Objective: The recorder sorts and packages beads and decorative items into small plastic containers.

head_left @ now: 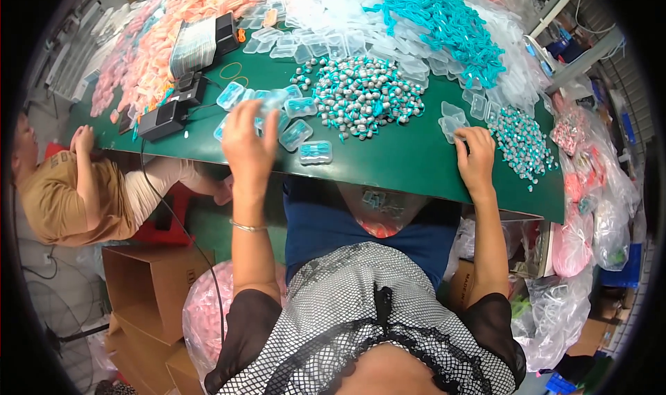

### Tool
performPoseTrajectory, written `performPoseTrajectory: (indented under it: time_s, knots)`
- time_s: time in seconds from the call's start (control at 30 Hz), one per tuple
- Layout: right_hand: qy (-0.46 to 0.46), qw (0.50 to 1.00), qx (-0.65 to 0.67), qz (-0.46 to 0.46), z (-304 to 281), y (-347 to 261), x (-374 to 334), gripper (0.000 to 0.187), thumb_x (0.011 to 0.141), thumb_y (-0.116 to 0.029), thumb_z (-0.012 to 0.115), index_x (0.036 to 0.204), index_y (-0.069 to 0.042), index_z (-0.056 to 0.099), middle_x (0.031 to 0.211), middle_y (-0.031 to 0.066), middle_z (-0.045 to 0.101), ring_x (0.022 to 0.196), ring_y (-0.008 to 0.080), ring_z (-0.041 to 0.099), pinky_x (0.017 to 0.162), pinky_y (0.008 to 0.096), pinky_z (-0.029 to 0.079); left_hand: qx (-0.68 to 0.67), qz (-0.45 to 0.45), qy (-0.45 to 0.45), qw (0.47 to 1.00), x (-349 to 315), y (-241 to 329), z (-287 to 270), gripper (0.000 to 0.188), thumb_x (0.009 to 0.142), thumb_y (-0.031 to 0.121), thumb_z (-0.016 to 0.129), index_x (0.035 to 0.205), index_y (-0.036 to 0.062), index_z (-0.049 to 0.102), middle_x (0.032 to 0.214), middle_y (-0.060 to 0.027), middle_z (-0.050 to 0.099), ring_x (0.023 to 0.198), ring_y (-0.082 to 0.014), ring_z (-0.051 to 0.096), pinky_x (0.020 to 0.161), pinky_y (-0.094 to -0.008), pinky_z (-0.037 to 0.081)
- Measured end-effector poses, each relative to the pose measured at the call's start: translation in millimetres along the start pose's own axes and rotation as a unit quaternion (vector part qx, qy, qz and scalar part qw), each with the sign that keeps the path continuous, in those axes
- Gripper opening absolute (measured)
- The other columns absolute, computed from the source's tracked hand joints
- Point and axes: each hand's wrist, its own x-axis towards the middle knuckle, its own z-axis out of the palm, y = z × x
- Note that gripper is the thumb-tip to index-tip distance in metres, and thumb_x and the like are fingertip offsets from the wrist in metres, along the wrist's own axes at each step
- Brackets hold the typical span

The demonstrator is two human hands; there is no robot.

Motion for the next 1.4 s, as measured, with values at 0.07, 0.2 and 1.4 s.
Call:
performPoseTrajectory:
  time_s: [0.07, 0.2, 1.4]
  knots:
    - [0.001, 0.999, 0.032, -0.018, -6.4, -6.8, -0.6, 0.016, 0.078, -0.005, 0.069, 0.093, -0.008, 0.066, 0.095, 0.0068, 0.065, 0.097, 0.0283, 0.059, 0.090, 0.0408, 0.041, 0.053, 0.009, 0.005, 0.999, 3.4, -24.5, 4.8, 0.029, 0.081, 0.011, 0.073, 0.106, 0.0005, 0.063, 0.103, -0.0184, 0.065, 0.094, -0.0376, 0.062, 0.083, -0.0444, 0.050]
    - [0.002, 0.998, 0.029, -0.057, -14.6, -30.7, -7.5, 0.017, 0.077, -0.005, 0.070, 0.092, -0.010, 0.066, 0.092, 0.0055, 0.064, 0.096, 0.0279, 0.059, 0.089, 0.0422, 0.041, 0.106, -0.025, -0.036, 0.993, -1.1, -60.9, 16.1, 0.029, 0.081, 0.015, 0.072, 0.106, 0.0040, 0.063, 0.107, -0.0176, 0.064, 0.099, -0.0364, 0.061, 0.083, -0.0453, 0.049]
    - [0.007, 0.969, -0.226, 0.096, -8.3, 72.9, -3.5, 0.014, 0.079, -0.017, 0.072, 0.093, -0.014, 0.071, 0.086, 0.0022, 0.067, 0.088, 0.0222, 0.061, 0.085, 0.0412, 0.036, -0.198, 0.073, -0.188, 0.959, -46.4, 140.4, 94.8, 0.010, 0.081, 0.003, 0.068, 0.090, 0.0042, 0.062, 0.086, -0.0122, 0.063, 0.077, -0.0322, 0.063, 0.066, -0.0413, 0.050]
